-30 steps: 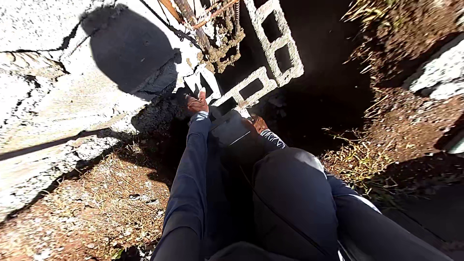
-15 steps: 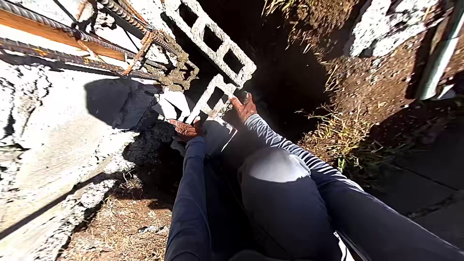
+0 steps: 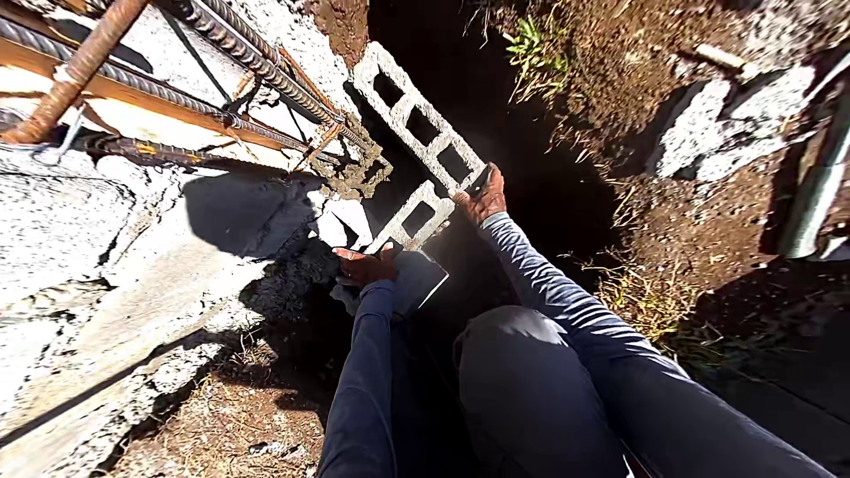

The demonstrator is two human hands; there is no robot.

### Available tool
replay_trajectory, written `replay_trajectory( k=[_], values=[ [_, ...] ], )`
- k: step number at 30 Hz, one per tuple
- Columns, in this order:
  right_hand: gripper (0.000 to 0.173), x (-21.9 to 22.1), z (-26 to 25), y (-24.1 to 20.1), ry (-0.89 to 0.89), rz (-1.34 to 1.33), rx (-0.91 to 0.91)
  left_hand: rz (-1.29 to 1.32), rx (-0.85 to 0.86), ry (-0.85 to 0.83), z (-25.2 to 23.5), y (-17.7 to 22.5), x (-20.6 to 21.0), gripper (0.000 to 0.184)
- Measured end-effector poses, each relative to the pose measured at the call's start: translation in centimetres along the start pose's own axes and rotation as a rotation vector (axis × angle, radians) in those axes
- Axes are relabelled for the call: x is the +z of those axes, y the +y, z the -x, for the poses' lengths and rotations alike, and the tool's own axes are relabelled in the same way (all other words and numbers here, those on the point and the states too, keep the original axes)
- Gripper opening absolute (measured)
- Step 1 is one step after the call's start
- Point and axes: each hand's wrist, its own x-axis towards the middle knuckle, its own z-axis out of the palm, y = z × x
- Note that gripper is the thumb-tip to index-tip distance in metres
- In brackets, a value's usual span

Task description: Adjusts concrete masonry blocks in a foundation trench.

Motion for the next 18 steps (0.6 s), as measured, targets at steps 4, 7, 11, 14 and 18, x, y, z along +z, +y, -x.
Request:
replay_trajectory(
  k=[4, 7, 11, 14, 18],
  values=[
    [0.107, 0.1, 0.4, 0.1, -0.048, 0.029, 0.005, -0.029, -0.011, -0.007, -0.1, 0.1, 0.1, 0.133],
    [0.104, 0.2, 0.1, 0.6, -0.054, 0.031, 0.002, 0.032, 0.001, 0.01, 0.1, 0.2, -0.3, 0.135],
    [0.11, 0.1, -0.2, 0.9, -0.094, 0.024, 0.04, 0.004, -0.008, 0.002, 0.2, 0.5, -0.4, 0.136],
    [0.108, -0.2, -0.7, 1.3, -0.11, 0.021, 0.022, -0.04, -0.004, 0.009, 0.2, 0.3, 0.1, 0.138],
    [0.088, -1.2, -1.3, 3.0, -0.155, -0.009, -0.087, -0.03, 0.029, 0.045, -0.2, -1.1, 1.5, 0.136]
  ],
)
